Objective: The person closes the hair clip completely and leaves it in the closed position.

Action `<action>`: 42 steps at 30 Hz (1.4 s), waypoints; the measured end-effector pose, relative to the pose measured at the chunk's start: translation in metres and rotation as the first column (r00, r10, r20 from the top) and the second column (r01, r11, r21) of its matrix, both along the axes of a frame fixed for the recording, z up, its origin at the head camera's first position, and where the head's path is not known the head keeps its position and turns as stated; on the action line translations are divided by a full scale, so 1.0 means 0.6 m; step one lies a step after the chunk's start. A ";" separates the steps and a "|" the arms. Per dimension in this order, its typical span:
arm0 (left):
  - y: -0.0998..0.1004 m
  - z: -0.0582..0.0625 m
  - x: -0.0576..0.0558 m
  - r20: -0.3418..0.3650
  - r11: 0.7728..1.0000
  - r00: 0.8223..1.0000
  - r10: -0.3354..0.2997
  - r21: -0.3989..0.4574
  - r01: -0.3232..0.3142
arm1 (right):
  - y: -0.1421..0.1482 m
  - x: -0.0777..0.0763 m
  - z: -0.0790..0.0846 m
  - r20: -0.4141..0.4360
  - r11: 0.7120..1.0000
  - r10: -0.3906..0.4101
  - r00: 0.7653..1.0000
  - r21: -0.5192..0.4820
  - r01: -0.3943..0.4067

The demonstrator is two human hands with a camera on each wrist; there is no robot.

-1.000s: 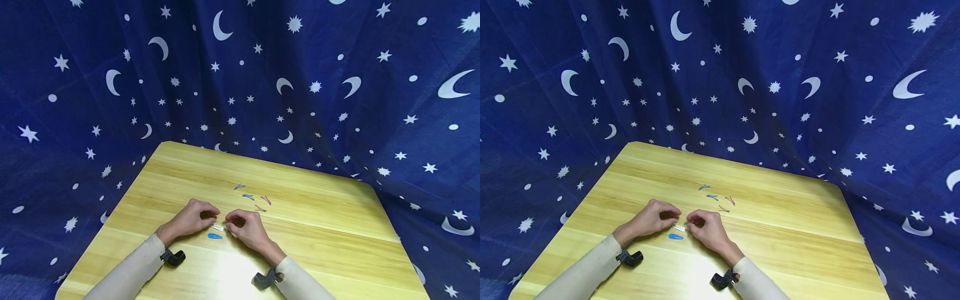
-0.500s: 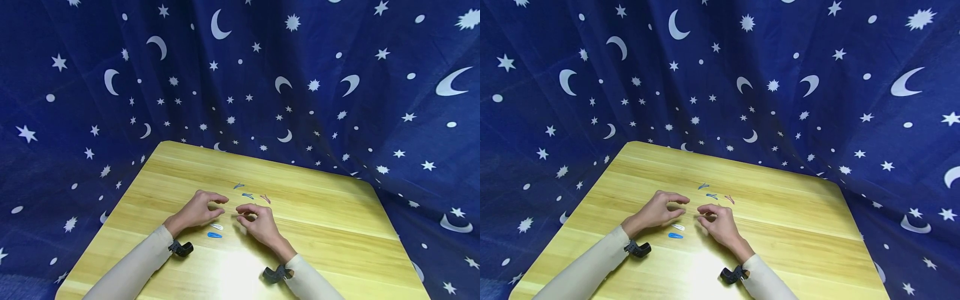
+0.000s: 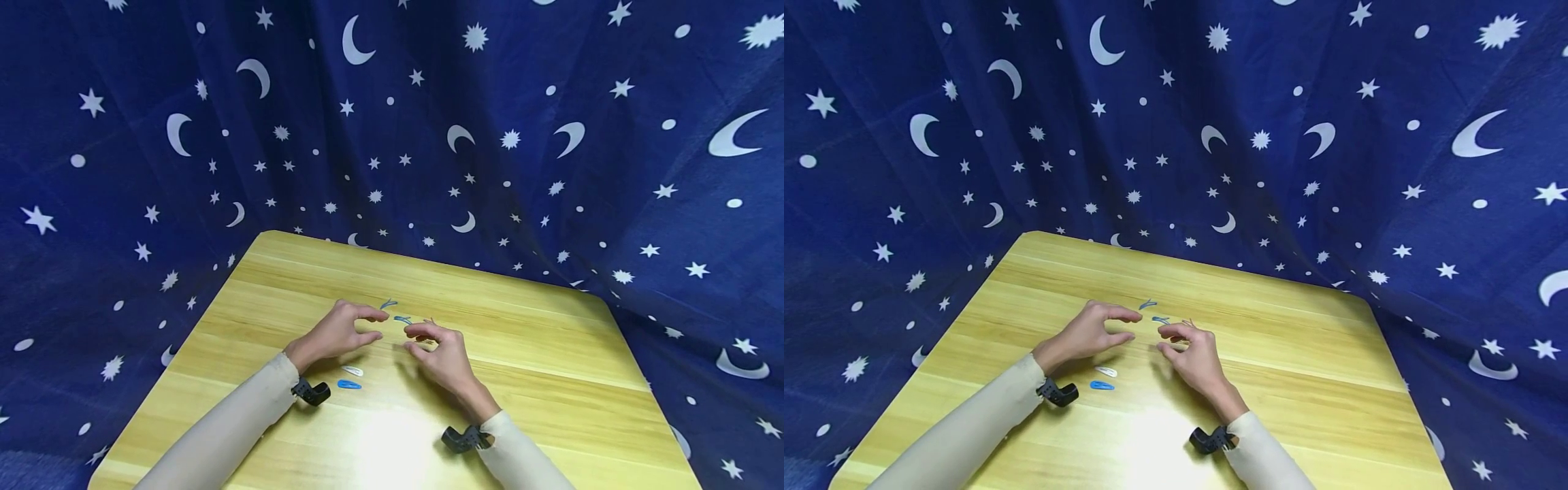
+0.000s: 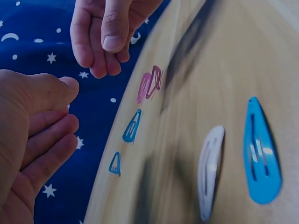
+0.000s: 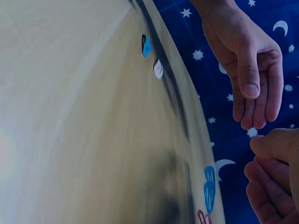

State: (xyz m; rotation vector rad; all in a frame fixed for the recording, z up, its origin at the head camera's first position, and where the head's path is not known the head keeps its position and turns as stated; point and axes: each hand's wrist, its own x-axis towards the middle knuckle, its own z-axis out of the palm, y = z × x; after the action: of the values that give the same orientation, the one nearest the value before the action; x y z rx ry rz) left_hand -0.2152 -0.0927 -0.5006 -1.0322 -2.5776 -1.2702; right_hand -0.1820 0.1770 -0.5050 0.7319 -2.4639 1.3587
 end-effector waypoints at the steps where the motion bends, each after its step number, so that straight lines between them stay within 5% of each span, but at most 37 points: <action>1: 0.003 0.001 -0.002 0.001 1.000 1.000 -0.003 -0.001 0.003 | 0.003 -0.001 0.000 -0.006 1.000 -0.006 1.000 0.007 0.006; 12: 0.031 -0.001 -0.022 0.020 0.999 0.999 -0.040 0.002 0.040 | 0.039 -0.006 -0.001 -0.021 0.996 -0.087 0.996 0.029 0.087; 42: 0.109 -0.016 -0.045 0.017 0.993 0.996 -0.089 -0.073 0.090 | 0.079 -0.018 -0.028 0.043 0.992 -0.119 0.992 0.037 0.117</action>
State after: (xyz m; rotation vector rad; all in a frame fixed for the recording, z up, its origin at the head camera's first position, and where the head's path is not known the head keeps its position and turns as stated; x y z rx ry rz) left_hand -0.2420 -0.0275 -0.5105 -1.1696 -2.6344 -1.2129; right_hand -0.1927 0.2242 -0.5217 0.5587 -2.5275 1.3071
